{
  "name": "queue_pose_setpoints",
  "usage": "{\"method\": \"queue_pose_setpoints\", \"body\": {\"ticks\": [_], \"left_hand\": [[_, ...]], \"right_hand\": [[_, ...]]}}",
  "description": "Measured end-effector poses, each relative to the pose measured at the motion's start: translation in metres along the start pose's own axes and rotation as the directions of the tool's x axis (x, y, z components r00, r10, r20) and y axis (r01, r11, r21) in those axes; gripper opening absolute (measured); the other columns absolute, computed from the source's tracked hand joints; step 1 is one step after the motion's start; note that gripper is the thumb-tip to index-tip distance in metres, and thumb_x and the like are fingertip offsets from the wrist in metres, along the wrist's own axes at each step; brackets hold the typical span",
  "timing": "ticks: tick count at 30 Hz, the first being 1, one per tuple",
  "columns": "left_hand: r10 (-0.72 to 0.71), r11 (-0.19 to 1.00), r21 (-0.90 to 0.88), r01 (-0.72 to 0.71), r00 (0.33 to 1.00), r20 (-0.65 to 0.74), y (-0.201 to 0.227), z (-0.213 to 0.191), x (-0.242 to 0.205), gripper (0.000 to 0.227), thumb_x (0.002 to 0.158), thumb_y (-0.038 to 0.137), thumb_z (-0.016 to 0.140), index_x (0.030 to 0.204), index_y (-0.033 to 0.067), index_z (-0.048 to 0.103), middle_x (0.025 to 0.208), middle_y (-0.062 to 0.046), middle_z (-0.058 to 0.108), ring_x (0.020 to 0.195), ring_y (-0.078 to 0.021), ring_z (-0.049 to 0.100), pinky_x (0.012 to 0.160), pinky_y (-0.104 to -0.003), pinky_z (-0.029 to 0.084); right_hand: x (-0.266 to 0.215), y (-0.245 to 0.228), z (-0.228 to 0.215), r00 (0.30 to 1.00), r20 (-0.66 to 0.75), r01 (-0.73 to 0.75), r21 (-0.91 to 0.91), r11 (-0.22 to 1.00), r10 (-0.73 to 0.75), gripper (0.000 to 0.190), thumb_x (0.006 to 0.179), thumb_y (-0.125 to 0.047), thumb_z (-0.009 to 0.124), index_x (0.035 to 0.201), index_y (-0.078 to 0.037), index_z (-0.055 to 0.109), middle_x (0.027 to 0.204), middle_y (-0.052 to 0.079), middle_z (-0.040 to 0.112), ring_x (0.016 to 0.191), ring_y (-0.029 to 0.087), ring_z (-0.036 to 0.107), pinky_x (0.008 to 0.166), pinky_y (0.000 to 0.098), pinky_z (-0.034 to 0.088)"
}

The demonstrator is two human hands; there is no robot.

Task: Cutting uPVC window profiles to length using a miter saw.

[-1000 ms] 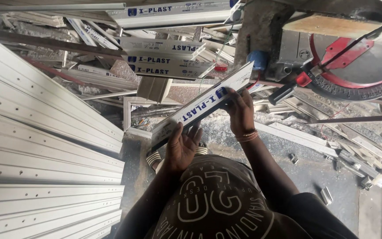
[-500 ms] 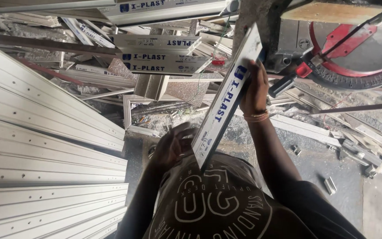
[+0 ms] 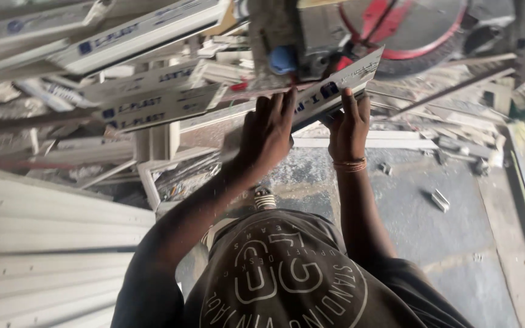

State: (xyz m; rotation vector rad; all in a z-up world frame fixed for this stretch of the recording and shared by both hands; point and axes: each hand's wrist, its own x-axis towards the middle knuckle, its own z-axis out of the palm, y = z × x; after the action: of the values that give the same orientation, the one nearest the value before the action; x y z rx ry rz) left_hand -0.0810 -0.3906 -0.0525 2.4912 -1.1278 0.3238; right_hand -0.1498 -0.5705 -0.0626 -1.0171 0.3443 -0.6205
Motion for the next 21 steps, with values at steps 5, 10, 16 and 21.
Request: {"method": "queue_pose_setpoints", "body": {"ticks": [5,10,16,21], "left_hand": [[0.219,0.959,-0.188,-0.213,0.976,0.01,-0.018,0.036,0.101,0.106,0.059,0.014,0.093,0.152,0.0077,0.042,0.133,-0.018,0.054,0.115,-0.036,0.053,0.086,-0.052,0.048],[0.291,0.943,-0.164,-0.289,0.957,-0.013,-0.025,0.062,0.185,0.098,0.058,0.009,0.088,0.147,0.0071,0.049,0.132,-0.016,0.055,0.116,-0.0386,0.052,0.095,-0.052,0.047],[0.377,0.926,0.067,-0.371,0.917,-0.133,-0.045,0.147,0.207,0.054,0.091,0.008,0.069,0.143,0.0095,0.056,0.14,-0.012,0.055,0.127,-0.0357,0.05,0.104,-0.053,0.045],[0.358,0.915,0.258,-0.31,0.92,-0.162,-0.024,0.148,0.185,0.052,0.098,0.016,0.061,0.15,0.0091,0.052,0.152,-0.013,0.049,0.134,-0.0365,0.046,0.106,-0.059,0.042]], "right_hand": [[-0.02,-0.034,-0.042,0.977,-0.147,0.152,-0.035,0.988,-0.155,0.045,0.108,-0.025,0.056,0.148,-0.009,0.041,0.121,0.011,0.066,0.098,0.02,0.072,0.08,0.0349,0.064],[-0.05,-0.045,-0.103,0.944,-0.265,0.167,-0.125,0.978,-0.195,0.041,0.109,-0.02,0.058,0.146,-0.007,0.047,0.119,0.013,0.067,0.093,0.02,0.071,0.078,0.0335,0.062],[-0.101,-0.018,-0.136,0.951,-0.308,-0.055,-0.205,0.977,-0.011,0.034,0.106,-0.019,0.058,0.134,0.0,0.059,0.112,0.015,0.07,0.088,0.019,0.071,0.078,0.0317,0.062],[-0.12,0.009,-0.139,0.945,-0.317,-0.172,-0.257,0.951,0.085,0.032,0.104,-0.018,0.059,0.129,0.002,0.061,0.109,0.014,0.071,0.087,0.019,0.071,0.078,0.0326,0.061]]}}
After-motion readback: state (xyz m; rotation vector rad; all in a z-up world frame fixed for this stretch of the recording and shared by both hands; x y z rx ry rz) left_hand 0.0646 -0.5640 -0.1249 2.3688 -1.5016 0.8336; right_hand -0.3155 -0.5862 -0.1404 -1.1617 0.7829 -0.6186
